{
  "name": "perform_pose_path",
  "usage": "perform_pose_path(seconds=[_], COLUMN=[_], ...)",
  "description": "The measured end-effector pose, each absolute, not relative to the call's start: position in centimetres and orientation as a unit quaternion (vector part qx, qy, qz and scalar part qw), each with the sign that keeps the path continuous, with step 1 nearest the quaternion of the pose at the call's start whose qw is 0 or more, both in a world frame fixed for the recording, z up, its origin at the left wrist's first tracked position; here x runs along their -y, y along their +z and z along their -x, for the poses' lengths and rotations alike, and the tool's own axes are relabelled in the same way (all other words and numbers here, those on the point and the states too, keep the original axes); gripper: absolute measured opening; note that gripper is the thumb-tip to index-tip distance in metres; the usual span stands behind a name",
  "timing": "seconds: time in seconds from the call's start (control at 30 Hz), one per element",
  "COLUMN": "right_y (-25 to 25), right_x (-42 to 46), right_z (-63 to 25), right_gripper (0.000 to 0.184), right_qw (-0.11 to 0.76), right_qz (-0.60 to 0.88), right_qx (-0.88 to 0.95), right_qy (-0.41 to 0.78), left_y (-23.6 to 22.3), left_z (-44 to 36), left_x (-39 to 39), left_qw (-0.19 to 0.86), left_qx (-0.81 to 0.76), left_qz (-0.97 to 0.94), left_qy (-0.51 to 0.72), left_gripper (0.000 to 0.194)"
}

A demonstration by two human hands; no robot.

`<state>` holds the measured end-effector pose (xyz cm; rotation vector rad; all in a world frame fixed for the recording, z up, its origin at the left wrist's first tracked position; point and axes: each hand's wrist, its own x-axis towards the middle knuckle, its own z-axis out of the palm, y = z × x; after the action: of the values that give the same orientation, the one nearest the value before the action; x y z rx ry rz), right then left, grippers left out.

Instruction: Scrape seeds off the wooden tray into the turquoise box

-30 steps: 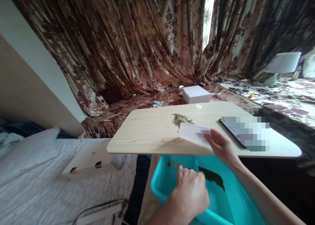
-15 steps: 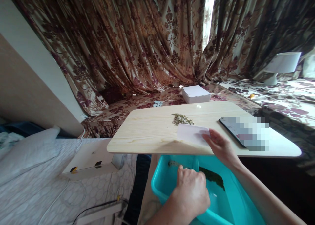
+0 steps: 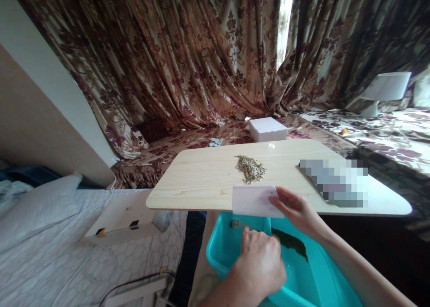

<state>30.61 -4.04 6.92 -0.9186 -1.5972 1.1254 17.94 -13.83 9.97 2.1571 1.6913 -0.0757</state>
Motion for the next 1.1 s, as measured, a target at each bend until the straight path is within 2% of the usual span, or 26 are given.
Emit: perform_pose_path(seconds=[0.23,0.6,1.1], right_y=[7.6,5.6,6.6], right_x=[1.8,-0.5,0.1], right_z=[-34.0,-32.9,-32.1], right_gripper=[0.041,0.038,0.036], right_qw=[0.598,0.599,0.572], right_qz=[0.45,0.43,0.419], right_qx=[0.561,0.582,0.645], right_qy=[0.354,0.343,0.285], left_y=[8.1,6.6,7.2], left_z=[-15.4,-13.3,-13.2], left_x=[14.2,15.0,15.2], left_qw=[0.167,0.148,0.159], left_qx=[-0.619,-0.663,-0.675], left_qz=[-0.768,-0.733,-0.72], left_qy=[-0.008,0.015,0.013], left_gripper=[0.033,0.034,0.036])
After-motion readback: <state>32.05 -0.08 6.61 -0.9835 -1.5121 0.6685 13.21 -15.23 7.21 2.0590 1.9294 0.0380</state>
